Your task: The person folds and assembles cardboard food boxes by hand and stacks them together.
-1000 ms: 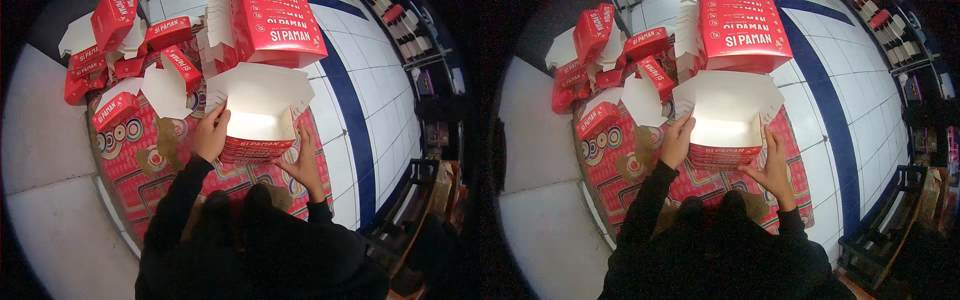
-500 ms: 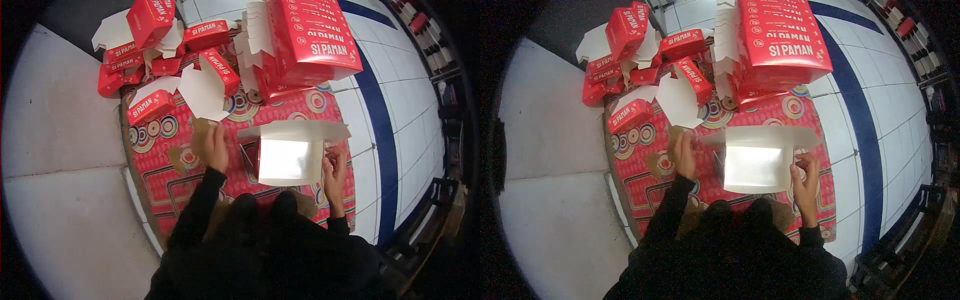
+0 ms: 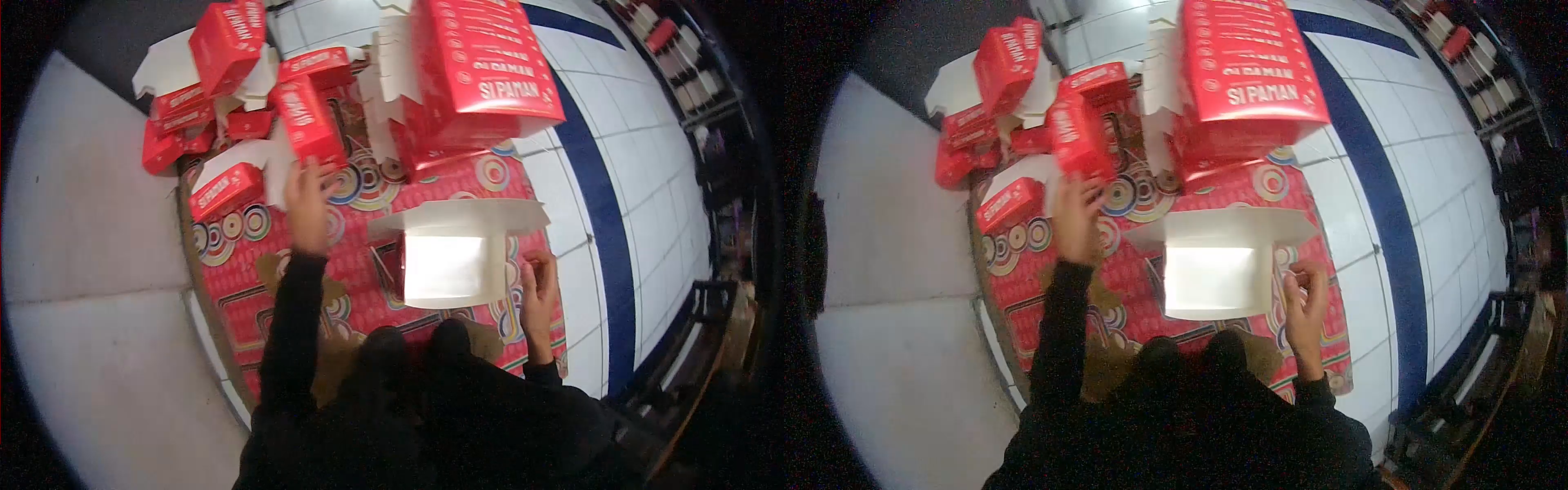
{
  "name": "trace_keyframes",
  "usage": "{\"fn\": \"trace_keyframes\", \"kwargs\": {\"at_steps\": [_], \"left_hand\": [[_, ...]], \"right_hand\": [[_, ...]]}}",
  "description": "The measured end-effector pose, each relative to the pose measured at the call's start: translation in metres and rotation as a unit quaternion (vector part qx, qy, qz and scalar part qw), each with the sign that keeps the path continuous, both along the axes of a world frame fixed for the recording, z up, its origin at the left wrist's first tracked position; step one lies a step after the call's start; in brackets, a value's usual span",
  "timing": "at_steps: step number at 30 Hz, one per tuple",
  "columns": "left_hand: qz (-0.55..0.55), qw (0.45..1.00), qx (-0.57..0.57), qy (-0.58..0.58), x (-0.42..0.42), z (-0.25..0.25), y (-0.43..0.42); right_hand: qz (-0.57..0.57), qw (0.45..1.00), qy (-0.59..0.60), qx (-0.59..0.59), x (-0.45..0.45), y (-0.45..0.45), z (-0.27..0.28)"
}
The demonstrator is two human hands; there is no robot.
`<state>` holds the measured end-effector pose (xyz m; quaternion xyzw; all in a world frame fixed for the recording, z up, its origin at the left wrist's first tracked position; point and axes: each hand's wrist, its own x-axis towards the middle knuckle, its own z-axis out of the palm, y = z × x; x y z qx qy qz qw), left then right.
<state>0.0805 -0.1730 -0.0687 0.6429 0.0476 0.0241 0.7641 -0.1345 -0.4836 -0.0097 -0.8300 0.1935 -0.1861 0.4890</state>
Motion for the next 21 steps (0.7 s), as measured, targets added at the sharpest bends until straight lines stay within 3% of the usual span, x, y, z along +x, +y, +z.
{"fn": "trace_keyframes", "kwargs": {"at_steps": [1,3,4,6,8,10,12,14,17,20,21], "left_hand": [[0.036,0.998,0.053,-0.021,-0.02,0.033,0.002],[0.092,0.977,0.065,-0.179,-0.056,0.069,0.01],[0.163,0.964,0.067,-0.197,-0.072,0.094,-0.003],[0.235,0.945,0.066,-0.219,-0.097,0.112,-0.001],[0.131,0.868,0.353,-0.325,-0.12,0.114,0.018],[0.014,0.807,0.354,-0.473,-0.126,0.1,0.023],[-0.043,0.755,0.344,-0.557,-0.122,0.104,0.001],[-0.15,0.77,0.366,-0.501,-0.133,0.105,-0.016],[-0.154,0.76,0.371,-0.511,-0.142,0.089,-0.04],[-0.162,0.804,0.355,-0.448,-0.143,0.067,-0.05],[-0.151,0.824,0.352,-0.418,-0.141,0.065,-0.052]], "right_hand": [[0.017,0.999,0.005,0.041,0.0,0.001,0.007],[0.065,0.993,0.008,0.098,-0.002,-0.003,0.014],[0.063,0.994,0.006,0.093,0.001,-0.002,0.023],[0.153,0.957,-0.014,0.244,0.011,0.002,0.049],[0.176,0.95,0.007,0.259,0.017,-0.001,0.061],[0.182,0.913,-0.009,0.364,0.023,0.008,0.086],[0.131,0.92,-0.028,0.369,0.022,0.022,0.108],[0.167,0.943,0.043,0.286,0.016,0.01,0.107],[0.128,0.959,0.135,0.215,0.013,0.003,0.095],[0.093,0.94,0.078,0.319,0.008,-0.007,0.053],[0.107,0.958,0.095,0.249,0.011,-0.006,0.052]]}}
